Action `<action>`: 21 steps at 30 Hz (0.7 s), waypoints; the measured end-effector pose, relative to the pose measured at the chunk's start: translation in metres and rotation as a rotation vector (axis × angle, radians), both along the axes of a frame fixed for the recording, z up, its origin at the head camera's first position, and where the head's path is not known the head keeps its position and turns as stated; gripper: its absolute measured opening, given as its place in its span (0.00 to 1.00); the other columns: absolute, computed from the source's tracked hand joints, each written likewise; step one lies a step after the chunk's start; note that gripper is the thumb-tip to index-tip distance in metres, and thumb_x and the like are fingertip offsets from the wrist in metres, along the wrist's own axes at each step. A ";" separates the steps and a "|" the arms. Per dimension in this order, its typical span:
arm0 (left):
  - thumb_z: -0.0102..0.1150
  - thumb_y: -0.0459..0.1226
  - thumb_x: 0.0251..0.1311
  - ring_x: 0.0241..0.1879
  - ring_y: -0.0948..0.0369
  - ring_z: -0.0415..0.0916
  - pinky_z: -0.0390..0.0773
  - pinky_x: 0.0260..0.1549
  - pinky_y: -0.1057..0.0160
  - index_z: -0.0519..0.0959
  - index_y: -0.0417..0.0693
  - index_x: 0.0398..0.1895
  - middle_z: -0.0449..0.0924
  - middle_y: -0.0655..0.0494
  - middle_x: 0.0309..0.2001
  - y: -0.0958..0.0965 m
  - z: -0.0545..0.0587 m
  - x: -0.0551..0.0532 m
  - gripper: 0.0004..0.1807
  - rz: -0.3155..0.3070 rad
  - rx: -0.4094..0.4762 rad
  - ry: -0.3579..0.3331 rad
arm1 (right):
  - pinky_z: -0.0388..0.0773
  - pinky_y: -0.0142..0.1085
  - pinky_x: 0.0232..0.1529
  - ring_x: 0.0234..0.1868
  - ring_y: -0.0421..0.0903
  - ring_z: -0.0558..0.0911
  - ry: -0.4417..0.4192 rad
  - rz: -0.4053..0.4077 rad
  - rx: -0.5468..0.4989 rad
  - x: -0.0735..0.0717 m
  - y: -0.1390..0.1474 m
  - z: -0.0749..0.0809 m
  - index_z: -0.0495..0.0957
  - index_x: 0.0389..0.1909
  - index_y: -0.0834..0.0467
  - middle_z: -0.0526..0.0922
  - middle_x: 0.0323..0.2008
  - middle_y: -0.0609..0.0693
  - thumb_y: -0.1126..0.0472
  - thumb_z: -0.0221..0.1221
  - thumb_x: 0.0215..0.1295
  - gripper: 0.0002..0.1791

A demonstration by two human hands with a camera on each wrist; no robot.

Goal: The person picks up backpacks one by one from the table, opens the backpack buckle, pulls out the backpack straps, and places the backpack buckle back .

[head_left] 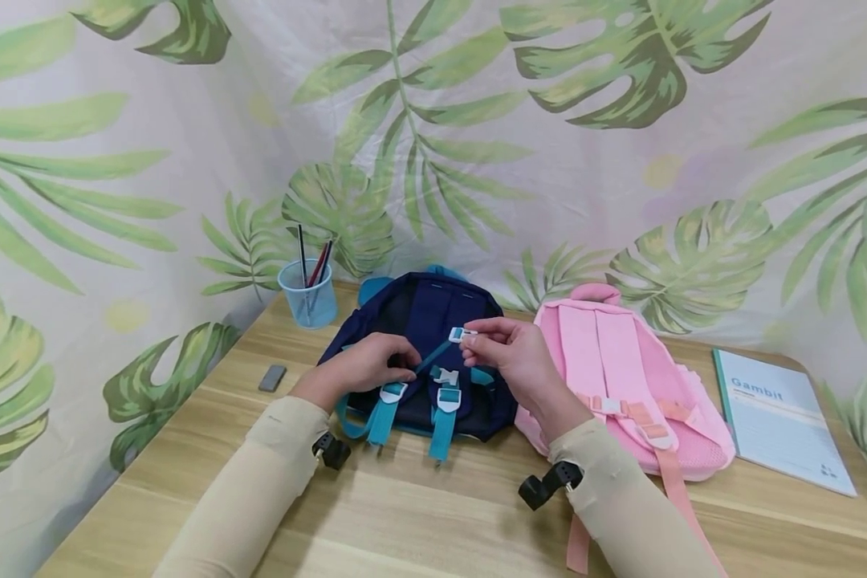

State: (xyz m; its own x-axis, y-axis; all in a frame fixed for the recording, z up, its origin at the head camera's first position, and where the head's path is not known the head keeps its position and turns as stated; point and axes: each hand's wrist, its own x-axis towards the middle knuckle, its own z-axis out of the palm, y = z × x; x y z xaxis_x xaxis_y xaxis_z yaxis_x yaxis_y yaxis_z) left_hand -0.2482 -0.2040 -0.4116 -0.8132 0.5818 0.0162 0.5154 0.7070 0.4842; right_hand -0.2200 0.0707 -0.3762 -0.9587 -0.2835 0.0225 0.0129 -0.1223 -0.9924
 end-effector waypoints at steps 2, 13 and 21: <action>0.70 0.37 0.72 0.51 0.56 0.85 0.85 0.57 0.52 0.88 0.47 0.52 0.89 0.54 0.49 0.000 -0.001 -0.001 0.09 -0.006 0.000 -0.001 | 0.89 0.33 0.42 0.32 0.39 0.89 -0.003 -0.006 0.035 0.000 0.006 -0.001 0.77 0.63 0.78 0.90 0.31 0.46 0.73 0.62 0.75 0.19; 0.69 0.35 0.72 0.47 0.58 0.85 0.86 0.52 0.55 0.89 0.46 0.52 0.89 0.53 0.49 -0.004 -0.004 0.000 0.09 -0.029 0.013 0.012 | 0.88 0.33 0.41 0.32 0.43 0.87 0.044 0.042 0.470 0.001 0.042 -0.005 0.85 0.56 0.68 0.89 0.36 0.55 0.66 0.66 0.75 0.14; 0.68 0.35 0.73 0.54 0.53 0.85 0.85 0.56 0.51 0.89 0.47 0.53 0.88 0.53 0.51 -0.002 -0.005 -0.001 0.09 -0.035 0.014 0.007 | 0.80 0.34 0.40 0.36 0.44 0.80 0.286 0.094 0.929 0.003 0.050 -0.011 0.88 0.51 0.61 0.87 0.36 0.50 0.59 0.68 0.75 0.11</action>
